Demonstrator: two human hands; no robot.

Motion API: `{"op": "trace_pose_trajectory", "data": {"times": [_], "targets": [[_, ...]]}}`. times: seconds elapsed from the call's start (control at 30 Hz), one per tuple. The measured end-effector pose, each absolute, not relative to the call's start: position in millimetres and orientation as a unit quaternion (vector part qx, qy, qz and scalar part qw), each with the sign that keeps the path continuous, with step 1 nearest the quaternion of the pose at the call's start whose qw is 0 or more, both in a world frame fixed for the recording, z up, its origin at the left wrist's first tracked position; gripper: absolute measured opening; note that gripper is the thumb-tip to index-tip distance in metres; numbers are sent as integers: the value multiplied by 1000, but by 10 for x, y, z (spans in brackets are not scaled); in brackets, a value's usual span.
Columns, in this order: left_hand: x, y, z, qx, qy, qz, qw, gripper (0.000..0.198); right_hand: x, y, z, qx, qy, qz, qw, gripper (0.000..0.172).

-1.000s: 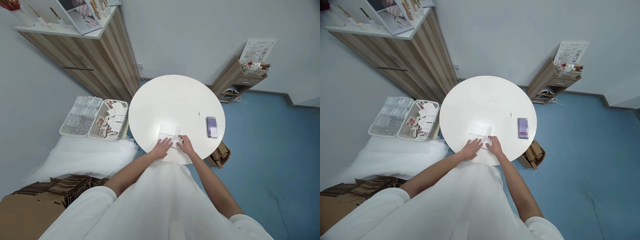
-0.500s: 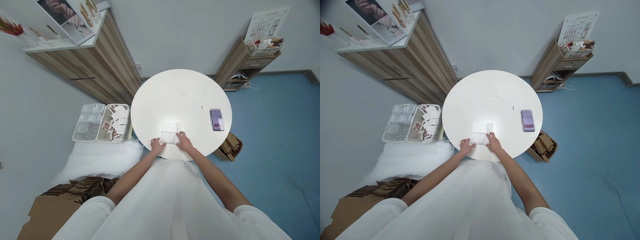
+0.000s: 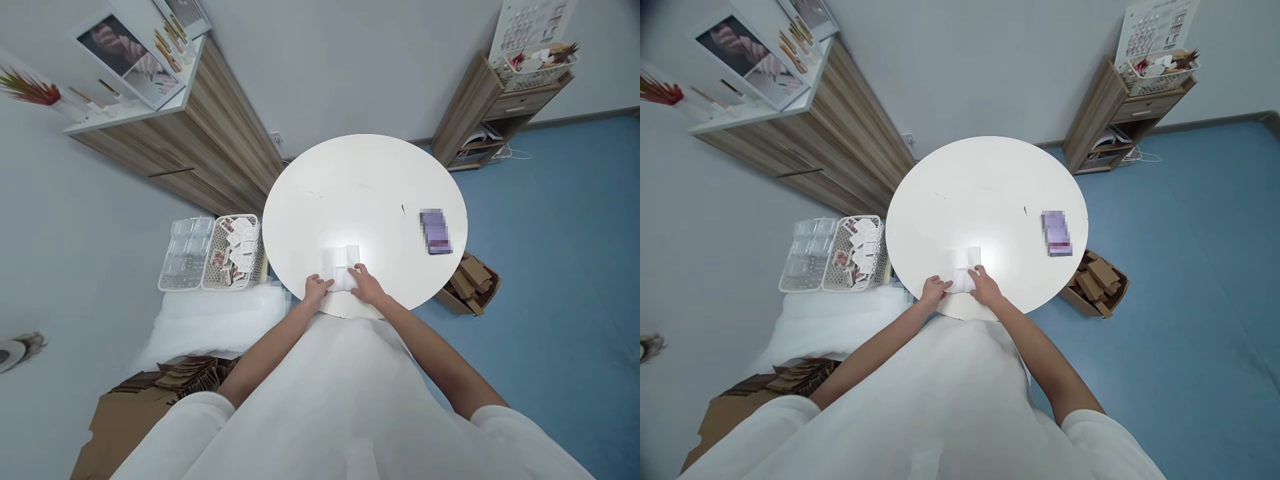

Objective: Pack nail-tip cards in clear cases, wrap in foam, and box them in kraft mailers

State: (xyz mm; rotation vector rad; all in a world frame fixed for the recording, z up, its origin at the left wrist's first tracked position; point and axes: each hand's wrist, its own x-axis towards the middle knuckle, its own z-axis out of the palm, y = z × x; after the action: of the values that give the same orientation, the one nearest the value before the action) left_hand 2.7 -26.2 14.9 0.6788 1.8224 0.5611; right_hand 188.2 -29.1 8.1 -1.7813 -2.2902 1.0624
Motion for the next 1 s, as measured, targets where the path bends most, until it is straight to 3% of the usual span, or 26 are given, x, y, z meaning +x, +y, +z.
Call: {"op": "trace_pose_trajectory", "data": {"times": [0.1, 0.37, 0.53, 0.73, 1.0], "targets": [[-15, -223, 190, 393, 735, 144, 533, 28, 1915, -244, 80, -566, -744, 353, 39, 66], [241, -141, 245, 623, 654, 52, 426, 16, 1826, -206, 32, -568, -728, 380, 58, 62], [413, -177, 200, 651, 629, 45, 422, 2, 1800, -193, 45, -590, -683, 417, 104, 43], [383, -322, 200, 685, 598, 40, 413, 28, 1774, -150, 21, -656, -580, 453, 164, 38], [277, -230, 182, 731, 587, 89, 337, 35, 1721, -177, -26, -660, -618, 399, 155, 40]]}}
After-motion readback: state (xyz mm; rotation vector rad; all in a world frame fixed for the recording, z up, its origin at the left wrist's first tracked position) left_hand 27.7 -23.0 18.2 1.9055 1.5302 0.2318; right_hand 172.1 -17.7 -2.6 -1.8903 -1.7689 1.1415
